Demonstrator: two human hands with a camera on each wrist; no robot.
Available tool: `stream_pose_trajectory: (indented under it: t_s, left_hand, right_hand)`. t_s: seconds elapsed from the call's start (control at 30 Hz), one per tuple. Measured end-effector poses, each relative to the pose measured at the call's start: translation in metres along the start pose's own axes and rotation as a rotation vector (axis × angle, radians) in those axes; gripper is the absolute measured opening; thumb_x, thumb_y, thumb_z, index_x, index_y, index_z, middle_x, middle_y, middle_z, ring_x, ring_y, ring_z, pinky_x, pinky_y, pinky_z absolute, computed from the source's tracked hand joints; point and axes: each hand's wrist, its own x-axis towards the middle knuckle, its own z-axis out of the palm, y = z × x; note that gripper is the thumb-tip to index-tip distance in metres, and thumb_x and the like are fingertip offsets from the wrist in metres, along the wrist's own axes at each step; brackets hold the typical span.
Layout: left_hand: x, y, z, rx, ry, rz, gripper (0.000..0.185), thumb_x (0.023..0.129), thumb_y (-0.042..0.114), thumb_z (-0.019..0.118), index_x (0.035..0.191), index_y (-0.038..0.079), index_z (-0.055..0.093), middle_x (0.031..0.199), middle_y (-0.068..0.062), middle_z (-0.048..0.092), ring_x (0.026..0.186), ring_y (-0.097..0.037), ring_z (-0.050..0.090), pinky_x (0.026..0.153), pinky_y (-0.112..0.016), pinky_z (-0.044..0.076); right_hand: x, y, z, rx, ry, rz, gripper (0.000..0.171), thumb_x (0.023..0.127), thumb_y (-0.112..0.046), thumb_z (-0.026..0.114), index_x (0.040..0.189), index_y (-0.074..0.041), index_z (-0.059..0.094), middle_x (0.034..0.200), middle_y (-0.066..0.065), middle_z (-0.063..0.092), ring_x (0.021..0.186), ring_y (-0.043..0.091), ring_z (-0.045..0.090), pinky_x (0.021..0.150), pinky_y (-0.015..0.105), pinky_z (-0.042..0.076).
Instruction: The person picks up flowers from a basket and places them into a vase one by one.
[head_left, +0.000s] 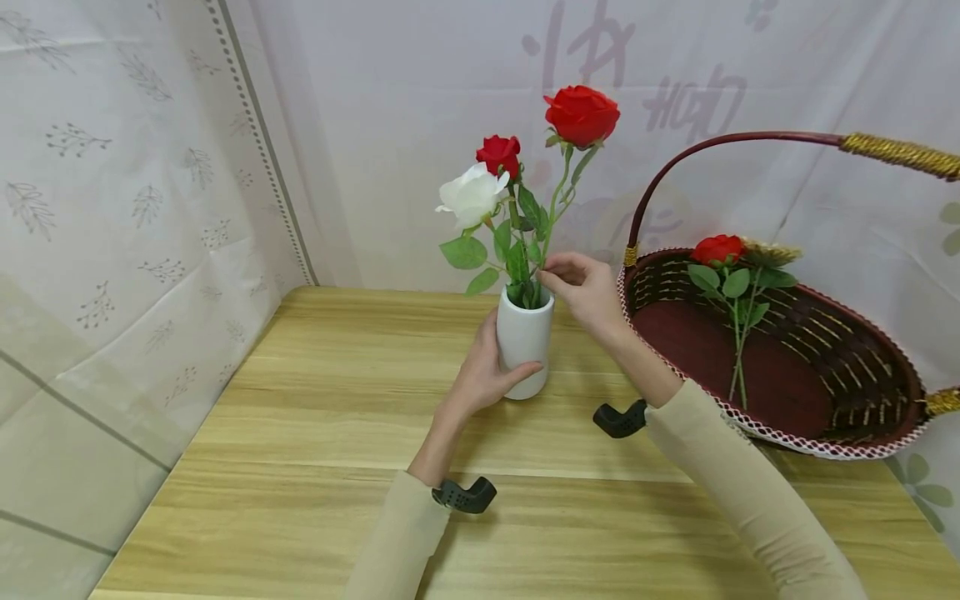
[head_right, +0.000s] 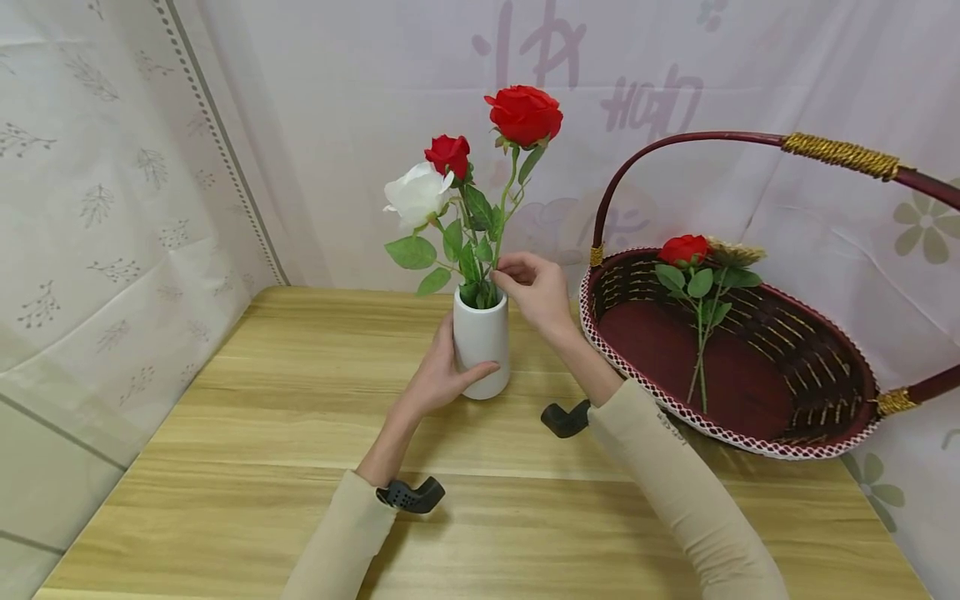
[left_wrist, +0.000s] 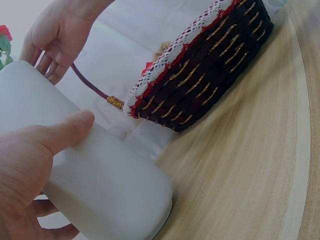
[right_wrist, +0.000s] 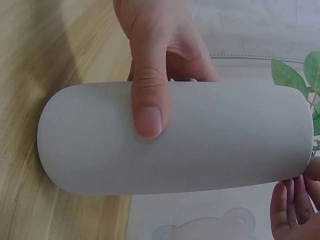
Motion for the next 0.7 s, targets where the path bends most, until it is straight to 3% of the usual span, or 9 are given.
stream_pose_trajectory:
  t_s: [0.2,0.47,0.7]
  left_hand:
    - [-0.0005,0.0007,0.0002,0.003,0.0,-0.008,0.105,0.085,0.031,0.084,0.161,0.014,0.012,0.151,-0.012,0.036,0.129,-0.025,0.045,0.106,-0.048,0.041]
    - [-0.0006,0.0004,-0.0002,0.006,-0.002,-0.018,0.106,0.085,0.03,0.084,0.161,0.012,0.012,0.151,-0.013,0.035,0.129,-0.027,0.045,0.106,-0.048,0.041]
    - [-0.0007,0.0009,-0.0007,0.007,-0.005,-0.027,0.106,0.086,0.032,0.083,0.161,0.013,0.011,0.151,-0.012,0.035,0.129,-0.026,0.045,0.106,-0.048,0.041]
  right_hand:
    - [-0.002,0.0007,0.0012,0.009,-0.015,0.0,0.021,0.096,-0.013,0.072,0.111,0.002,0.071,0.108,0.017,0.071,0.094,0.015,0.066,0.092,0.034,0.052]
    - [-0.0016,0.0032,0.0019,0.027,-0.038,0.032,0.023,0.096,-0.011,0.07,0.112,0.005,0.071,0.11,0.02,0.069,0.096,0.017,0.066,0.085,0.025,0.05]
    - [-0.0013,0.0018,0.001,0.033,-0.051,0.064,0.024,0.096,-0.015,0.071,0.112,0.003,0.071,0.11,0.018,0.069,0.097,0.018,0.064,0.086,0.029,0.049]
